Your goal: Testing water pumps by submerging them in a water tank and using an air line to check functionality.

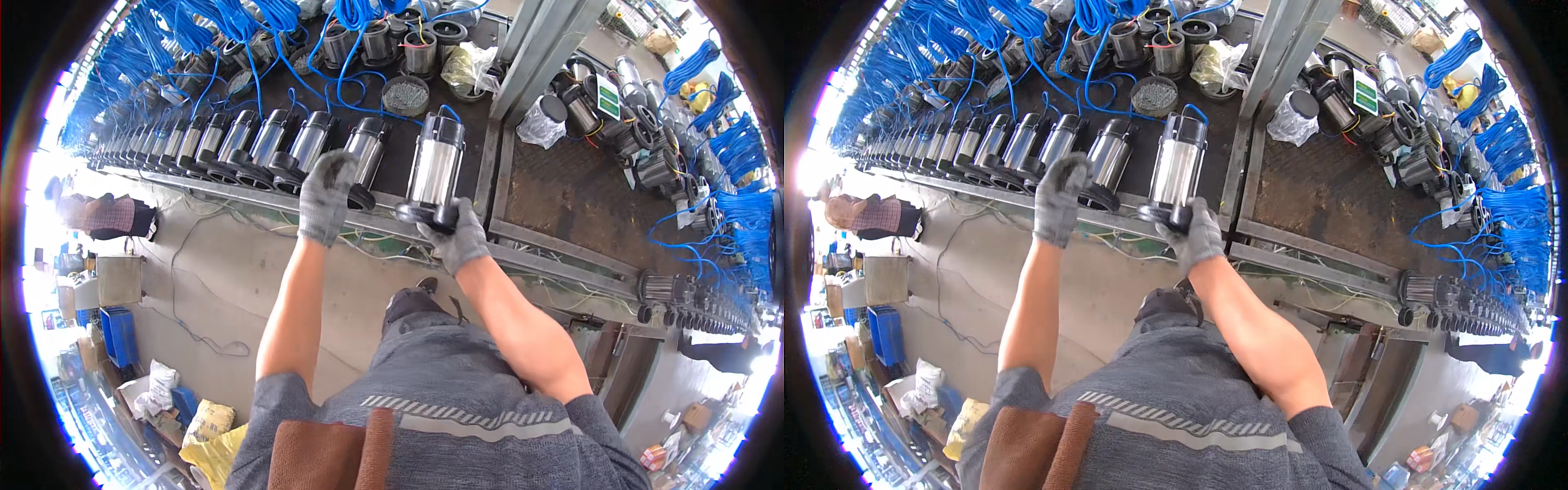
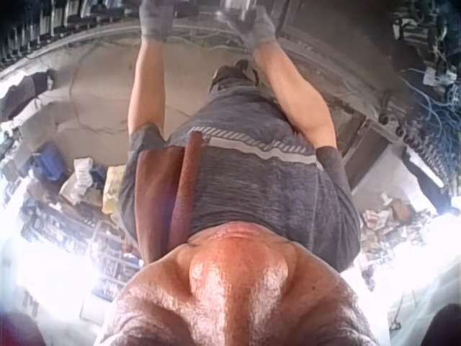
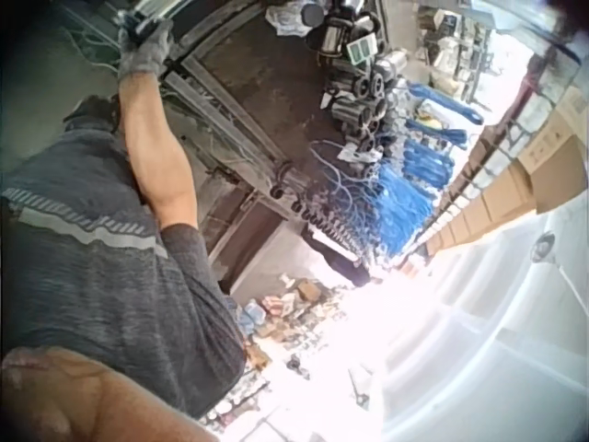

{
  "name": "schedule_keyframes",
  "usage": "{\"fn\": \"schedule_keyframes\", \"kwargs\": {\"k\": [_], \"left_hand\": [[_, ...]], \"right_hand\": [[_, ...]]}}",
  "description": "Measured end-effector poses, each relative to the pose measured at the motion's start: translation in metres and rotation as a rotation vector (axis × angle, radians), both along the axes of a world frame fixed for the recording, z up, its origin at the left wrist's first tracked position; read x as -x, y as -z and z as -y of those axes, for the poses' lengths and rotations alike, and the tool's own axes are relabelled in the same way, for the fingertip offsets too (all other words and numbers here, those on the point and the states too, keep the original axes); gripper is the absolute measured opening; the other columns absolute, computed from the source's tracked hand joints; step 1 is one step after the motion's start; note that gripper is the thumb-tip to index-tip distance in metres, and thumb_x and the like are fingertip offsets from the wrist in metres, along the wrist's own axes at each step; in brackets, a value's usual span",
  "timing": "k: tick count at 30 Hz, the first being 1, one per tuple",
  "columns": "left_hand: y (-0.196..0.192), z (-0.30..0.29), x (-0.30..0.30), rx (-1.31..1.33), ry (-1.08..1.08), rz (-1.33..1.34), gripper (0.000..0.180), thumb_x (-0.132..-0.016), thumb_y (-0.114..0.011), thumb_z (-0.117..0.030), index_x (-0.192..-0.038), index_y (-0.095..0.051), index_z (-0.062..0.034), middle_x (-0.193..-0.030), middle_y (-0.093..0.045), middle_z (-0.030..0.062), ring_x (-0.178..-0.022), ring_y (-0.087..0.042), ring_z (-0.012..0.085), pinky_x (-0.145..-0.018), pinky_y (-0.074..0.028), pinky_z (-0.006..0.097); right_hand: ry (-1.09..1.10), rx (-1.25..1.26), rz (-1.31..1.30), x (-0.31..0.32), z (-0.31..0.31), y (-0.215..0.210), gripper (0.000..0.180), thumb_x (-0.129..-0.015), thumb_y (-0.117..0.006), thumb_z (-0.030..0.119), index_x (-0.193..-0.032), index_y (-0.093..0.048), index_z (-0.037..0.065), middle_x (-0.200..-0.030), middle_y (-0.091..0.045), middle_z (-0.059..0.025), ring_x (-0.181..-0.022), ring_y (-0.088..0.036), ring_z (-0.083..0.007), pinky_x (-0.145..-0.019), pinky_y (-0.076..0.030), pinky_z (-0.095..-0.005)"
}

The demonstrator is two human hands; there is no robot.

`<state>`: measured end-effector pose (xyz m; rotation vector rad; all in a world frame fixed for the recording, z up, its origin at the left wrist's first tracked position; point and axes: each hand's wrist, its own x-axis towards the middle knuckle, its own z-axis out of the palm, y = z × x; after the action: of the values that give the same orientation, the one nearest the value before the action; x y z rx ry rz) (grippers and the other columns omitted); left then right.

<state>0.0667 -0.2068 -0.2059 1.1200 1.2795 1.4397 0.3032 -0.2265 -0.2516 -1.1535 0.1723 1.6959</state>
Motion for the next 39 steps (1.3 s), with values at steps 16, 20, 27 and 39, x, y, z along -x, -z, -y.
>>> {"fn": "schedule_keyframes", "kwargs": {"k": [16, 20, 27, 39], "left_hand": [[0.025, 0.032, -0.059, 0.177, 0.3, -0.021, 0.021, -0.101, -0.065, -0.011, -0.119, -0.064, -0.0015, -0.1, -0.069, 0.0028, -0.094, -0.063, 0.0101, -0.089, -0.051, 0.026], [0.025, 0.025, -0.138, 0.262, 0.629, -0.125, 0.019, -0.102, -0.063, -0.015, -0.115, -0.066, -0.0017, -0.097, -0.069, 0.002, -0.091, -0.063, 0.0102, -0.086, -0.052, 0.027], [0.064, 0.035, -0.251, 0.267, 1.169, -0.175, 0.017, -0.101, -0.065, -0.014, -0.113, -0.067, -0.002, -0.094, -0.071, 0.0049, -0.087, -0.066, 0.0122, -0.082, -0.055, 0.027], [0.001, 0.207, -0.406, 0.599, 1.818, -0.164, 0.031, -0.097, -0.07, -0.025, -0.115, -0.064, -0.0009, -0.101, -0.071, 0.0106, -0.092, -0.071, 0.0211, -0.082, -0.059, 0.035]], "right_hand": [[-0.58, -0.18, 0.277, -0.063, 0.042, 0.029, 0.039, -0.098, -0.065, 0.041, -0.115, -0.061, 0.006, -0.085, -0.065, -0.0041, -0.073, -0.064, -0.0162, -0.064, -0.06, -0.0362], [-0.387, -0.058, 0.432, -0.158, 0.121, 0.061, 0.037, -0.099, -0.064, 0.037, -0.111, -0.065, 0.002, -0.084, -0.067, -0.0063, -0.071, -0.065, -0.0162, -0.063, -0.058, -0.0341], [-0.025, 0.356, 0.92, -0.228, 0.326, 0.05, 0.038, -0.099, -0.059, 0.033, -0.112, -0.067, -0.001, -0.095, -0.074, -0.0135, -0.082, -0.071, -0.0219, -0.076, -0.057, -0.0372], [0.275, 0.542, 1.135, -0.173, 0.527, 0.006, 0.036, -0.092, -0.066, 0.033, -0.113, -0.069, 0.004, -0.103, -0.07, -0.0239, -0.099, -0.067, -0.042, -0.087, -0.053, -0.0466]]}}
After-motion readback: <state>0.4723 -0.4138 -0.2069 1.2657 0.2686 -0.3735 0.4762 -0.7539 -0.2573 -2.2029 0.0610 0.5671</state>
